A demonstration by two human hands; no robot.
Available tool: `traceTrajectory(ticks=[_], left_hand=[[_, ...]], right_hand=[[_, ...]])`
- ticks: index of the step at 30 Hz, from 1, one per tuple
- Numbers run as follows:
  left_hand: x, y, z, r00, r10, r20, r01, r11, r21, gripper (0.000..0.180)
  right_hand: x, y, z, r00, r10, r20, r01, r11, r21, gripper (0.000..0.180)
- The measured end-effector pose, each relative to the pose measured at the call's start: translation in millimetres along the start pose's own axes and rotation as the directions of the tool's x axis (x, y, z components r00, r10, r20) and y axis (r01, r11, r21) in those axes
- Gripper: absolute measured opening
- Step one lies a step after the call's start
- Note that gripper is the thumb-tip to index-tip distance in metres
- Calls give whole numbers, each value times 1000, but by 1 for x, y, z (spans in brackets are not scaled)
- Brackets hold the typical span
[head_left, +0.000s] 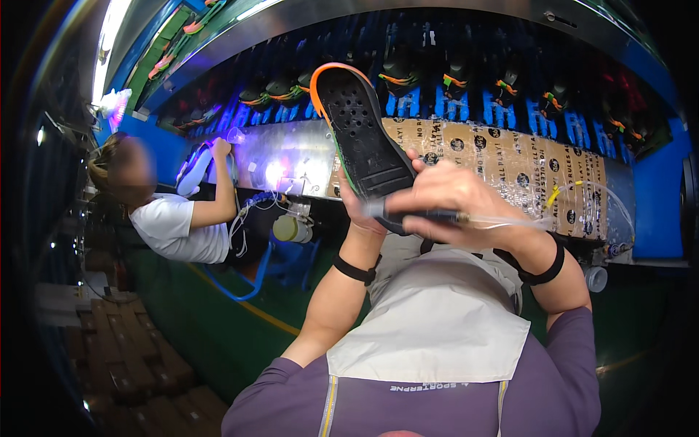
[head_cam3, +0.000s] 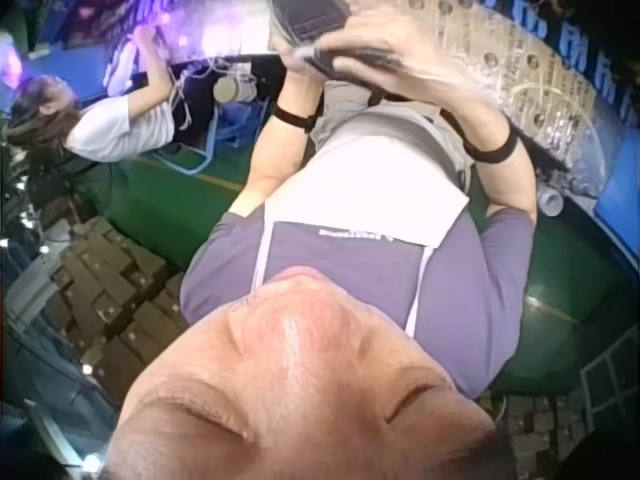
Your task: Apply adhesive or primer to the bottom of shoe soles using a brush-like tool at an assembly line.
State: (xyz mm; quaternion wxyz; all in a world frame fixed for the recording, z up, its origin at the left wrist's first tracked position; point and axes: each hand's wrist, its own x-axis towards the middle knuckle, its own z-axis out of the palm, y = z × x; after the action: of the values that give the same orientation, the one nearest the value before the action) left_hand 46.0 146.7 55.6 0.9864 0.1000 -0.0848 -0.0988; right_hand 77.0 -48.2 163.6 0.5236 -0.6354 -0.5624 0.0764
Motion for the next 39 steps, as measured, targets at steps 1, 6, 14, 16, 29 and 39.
traceTrajectory(ticks=[1, 6, 14, 16, 29, 39], left_hand=[[0, 4, 3, 999, 20, -37, -17, 996, 87, 100], [11, 19, 16, 1000, -10, 8, 9, 999, 36, 96], [24, 45, 29, 992, -67, 111, 39, 970, 240, 101], [25, 51, 33, 989, -84, 120, 47, 957, 287, 102], [46, 72, 58, 974, -227, 18, 179, 812, 556, 96], [59, 83, 64, 936, -299, -183, 349, 735, 581, 42]], right_hand=[[0, -1, 0, 996, 30, -83, -47, 977, -208, 26], [-1, -9, 0, 990, -42, 133, 51, 997, -62, 30], [-2, -16, -8, 991, 17, 130, -10, 998, -57, 31], [-2, -16, -9, 997, 77, 26, -75, 993, -90, 31], [-2, -13, -16, 994, 55, 98, -30, 968, -248, 33], [0, -20, -23, 957, 123, 262, -53, 964, -260, 33]])
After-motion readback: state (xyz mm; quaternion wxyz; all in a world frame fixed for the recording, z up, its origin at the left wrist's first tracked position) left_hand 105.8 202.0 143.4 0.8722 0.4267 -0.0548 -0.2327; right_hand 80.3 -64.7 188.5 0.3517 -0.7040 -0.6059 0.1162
